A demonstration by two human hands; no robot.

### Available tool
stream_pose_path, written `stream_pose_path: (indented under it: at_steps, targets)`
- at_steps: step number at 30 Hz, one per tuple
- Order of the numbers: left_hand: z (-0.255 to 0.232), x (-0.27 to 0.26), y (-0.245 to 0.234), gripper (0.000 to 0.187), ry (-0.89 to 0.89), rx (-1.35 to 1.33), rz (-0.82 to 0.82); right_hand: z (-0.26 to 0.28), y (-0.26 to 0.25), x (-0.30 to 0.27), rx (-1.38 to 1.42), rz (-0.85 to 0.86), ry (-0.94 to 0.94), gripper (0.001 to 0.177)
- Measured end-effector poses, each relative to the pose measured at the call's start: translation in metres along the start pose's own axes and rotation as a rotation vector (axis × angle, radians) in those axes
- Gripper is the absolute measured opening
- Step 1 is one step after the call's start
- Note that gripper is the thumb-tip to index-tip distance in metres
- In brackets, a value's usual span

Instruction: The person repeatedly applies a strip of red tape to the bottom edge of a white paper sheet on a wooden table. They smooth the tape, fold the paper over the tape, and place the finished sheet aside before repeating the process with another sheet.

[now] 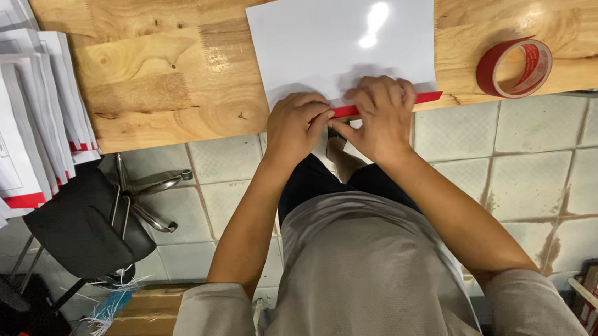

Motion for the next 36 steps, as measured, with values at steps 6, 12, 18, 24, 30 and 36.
stream_pose_path:
  at_steps: [6, 12, 18, 24, 30, 36]
  targets:
    - [0.005, 0.003, -0.002, 0.012, -0.013, -0.007, 0.009, -0.021, 0.006, 0.002, -0.128, 0.040, -0.128, 0.047]
    - [0.012, 0.000, -0.002, 0.012, -0.025, -0.030, 0.007, -0.110, -0.053, -0.029, -0.058, 0.034, 0.122, 0.034]
    - [0.004, 0.005, 0.002, 0.011, -0.015, 0.009, 0.005, -0.130, -0.080, -0.019, -0.114, 0.010, 0.213, 0.016]
    - [0.003, -0.002, 0.001, 0.009, -0.057, 0.066, 0.012, -0.039, -0.013, 0.041, 0.270, 0.394, -0.175, 0.043]
    - [0.000, -0.012, 0.009, 0.045, -0.121, 0.327, -0.140, -0.055, 0.043, 0.058, 0.338, 0.782, 0.025, 0.020]
    - [0.041, -0.049, 0.005, 0.117, -0.409, 0.491, -0.333, -0.068, 0.050, 0.057, 0.364, 0.847, 0.102, 0.022]
Point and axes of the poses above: each hand's wrist, its own x-axis towards the middle knuckle, its own y-axis out of the palm, z = x × y, the point moved 8 cm from there along x, towards the middle knuckle, and after that the axes turned 2 degrees about y, right-handed, at the moved point
